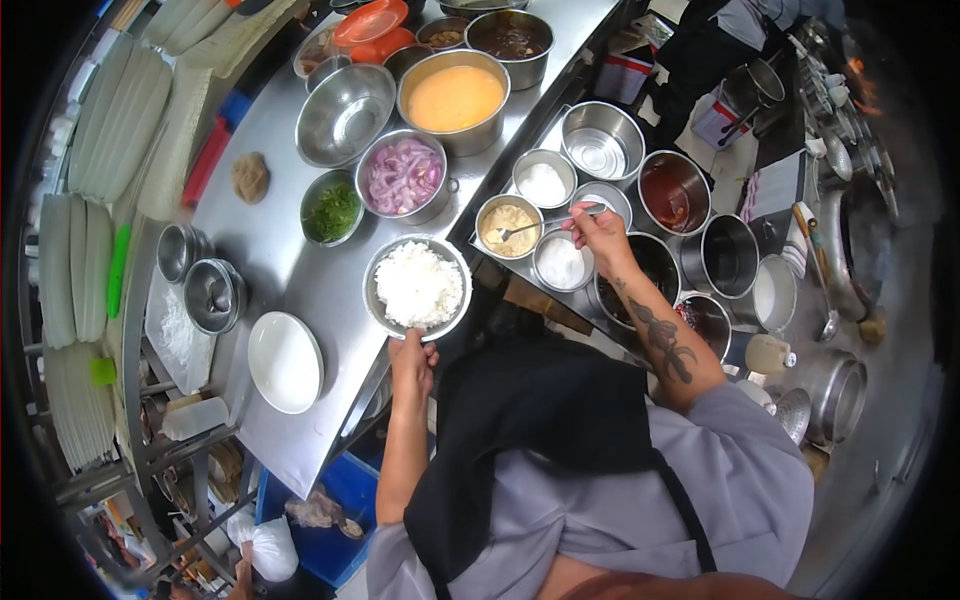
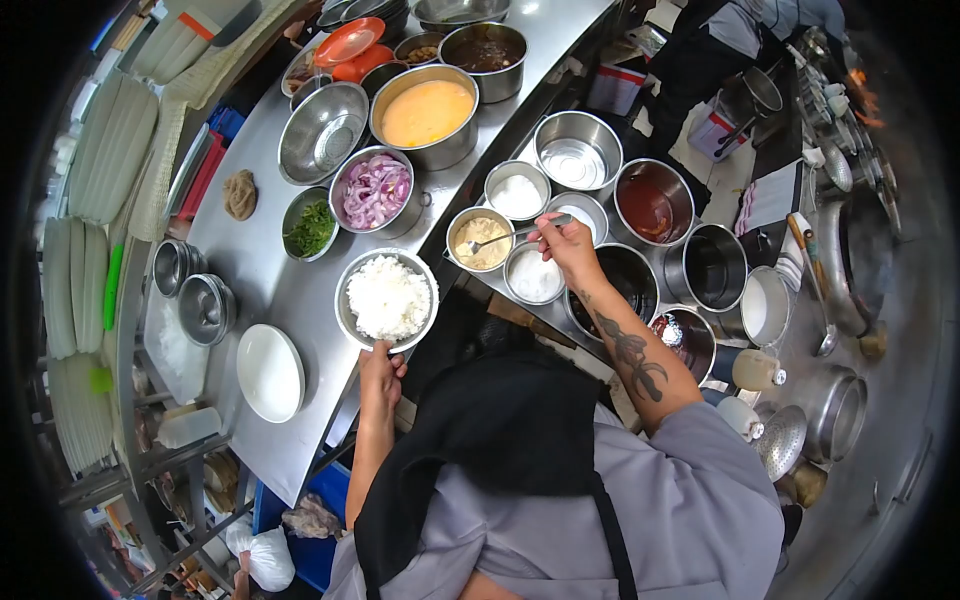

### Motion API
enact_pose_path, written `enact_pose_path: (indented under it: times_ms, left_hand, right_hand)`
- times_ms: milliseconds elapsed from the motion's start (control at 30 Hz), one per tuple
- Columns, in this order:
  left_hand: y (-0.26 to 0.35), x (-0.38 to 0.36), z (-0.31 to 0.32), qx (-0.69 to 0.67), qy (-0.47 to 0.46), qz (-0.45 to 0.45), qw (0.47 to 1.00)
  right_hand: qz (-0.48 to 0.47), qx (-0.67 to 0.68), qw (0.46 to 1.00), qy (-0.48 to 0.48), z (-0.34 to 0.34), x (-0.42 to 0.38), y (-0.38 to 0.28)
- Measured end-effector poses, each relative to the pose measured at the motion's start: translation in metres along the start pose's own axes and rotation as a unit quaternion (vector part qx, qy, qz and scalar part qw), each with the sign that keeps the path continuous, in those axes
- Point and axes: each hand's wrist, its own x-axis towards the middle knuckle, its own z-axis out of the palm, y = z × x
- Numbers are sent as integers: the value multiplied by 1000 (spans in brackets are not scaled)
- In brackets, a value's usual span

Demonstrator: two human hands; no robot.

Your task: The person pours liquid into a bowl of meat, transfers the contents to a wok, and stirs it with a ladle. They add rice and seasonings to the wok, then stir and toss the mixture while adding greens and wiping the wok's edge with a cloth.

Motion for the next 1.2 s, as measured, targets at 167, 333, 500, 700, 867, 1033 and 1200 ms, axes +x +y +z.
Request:
enact_pose_path:
  times_ms: [167,333,500,700,867,1033,1200]
  left_hand:
    - [0,13,12,17,-70,-17,997]
    - [7,18,15,8,-141,-65,988]
    - [24,15,-9,22,-145,-62,987]
    - [34,31,-56,-11,-142,-19,990]
    - [43,51,-90,-26,-112,-39,993]
    - [49,67,-108,-65,-129,-82,986]
    - [51,71,-116,9,-162,-76,984]
  right_hand:
    - [-25,16,999,-37,41,-33,-56]
    - [-254,-240,937,23,63,-51,-65]
    - [-408,-416,809,69,68,-52,-58]
    - [-319,-545,773,65,50,-8,11]
    - [-250,-579,776,17,55,-53,23]
    - [-201,-543,807,114,50,-130,-2]
    - [-224,-514,787,258,7,-217,-16]
